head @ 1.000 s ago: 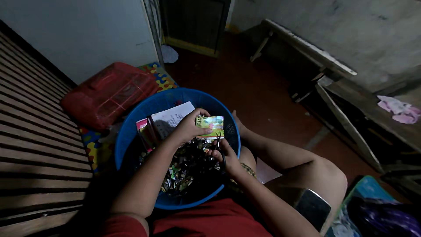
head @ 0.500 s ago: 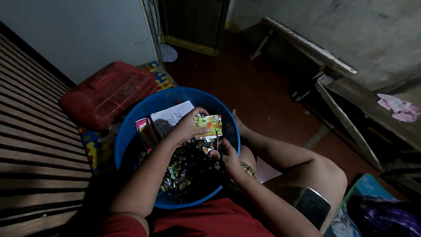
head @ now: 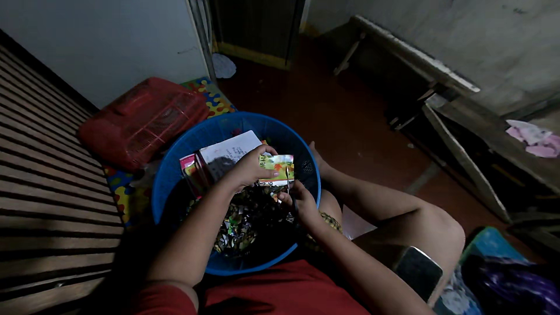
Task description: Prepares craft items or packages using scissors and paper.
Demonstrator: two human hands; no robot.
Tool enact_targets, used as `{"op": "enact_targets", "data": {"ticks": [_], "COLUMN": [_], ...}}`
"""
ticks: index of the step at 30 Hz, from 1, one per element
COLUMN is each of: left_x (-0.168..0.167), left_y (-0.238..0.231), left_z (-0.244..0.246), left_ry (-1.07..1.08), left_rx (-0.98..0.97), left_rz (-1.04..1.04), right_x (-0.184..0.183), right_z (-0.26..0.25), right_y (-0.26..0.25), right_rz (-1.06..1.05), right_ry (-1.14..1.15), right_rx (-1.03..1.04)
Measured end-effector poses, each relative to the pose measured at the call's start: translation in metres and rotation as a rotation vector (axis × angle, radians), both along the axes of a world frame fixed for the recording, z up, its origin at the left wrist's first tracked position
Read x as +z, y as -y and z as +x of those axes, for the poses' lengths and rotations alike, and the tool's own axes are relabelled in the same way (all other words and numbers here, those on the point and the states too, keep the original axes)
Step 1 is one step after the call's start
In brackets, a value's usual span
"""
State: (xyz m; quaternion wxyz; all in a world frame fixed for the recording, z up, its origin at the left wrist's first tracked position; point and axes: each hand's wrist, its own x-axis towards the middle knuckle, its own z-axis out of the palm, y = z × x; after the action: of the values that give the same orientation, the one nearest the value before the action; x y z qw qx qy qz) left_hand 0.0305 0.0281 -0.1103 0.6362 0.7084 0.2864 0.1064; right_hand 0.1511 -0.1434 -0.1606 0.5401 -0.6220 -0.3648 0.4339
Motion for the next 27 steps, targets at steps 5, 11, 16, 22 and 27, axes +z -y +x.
{"op": "enact_targets", "data": {"ticks": [5,11,16,22,27], "left_x": [-0.0026,-0.0017,-0.0012,0.0006,0.0037], "left_y": [0.0006,0.0007,0.0007,0.0014,0.0043], "left_z": [0.0025,0.0011,0.0000,-0.0013,0.0000], "left_ry": [0.020,0.007,0.031,0.039,0.014], "left_rx": [0.023,-0.007,-0.002,-0.008,-0.009], "left_rz": [-0.032,-0.087,-0.131,-0.155,-0.154], "right_x": [0.0003,-0.0020,-0.0038,-0.0030,-0.0046], "right_z": [0.0012,0.0037,0.0040,0.0033,0.0032], "right_y": [0.0015,-0.0004,-0.0002,0.0012,0.0008], "right_rz": [0.011,-0.020,-0.019,-0.004,0.025], "right_ry": [-0.008,-0.008,-0.006,0.009,0.009], "right_rx": [0.004,0.089,0.100,0.107,0.072]}}
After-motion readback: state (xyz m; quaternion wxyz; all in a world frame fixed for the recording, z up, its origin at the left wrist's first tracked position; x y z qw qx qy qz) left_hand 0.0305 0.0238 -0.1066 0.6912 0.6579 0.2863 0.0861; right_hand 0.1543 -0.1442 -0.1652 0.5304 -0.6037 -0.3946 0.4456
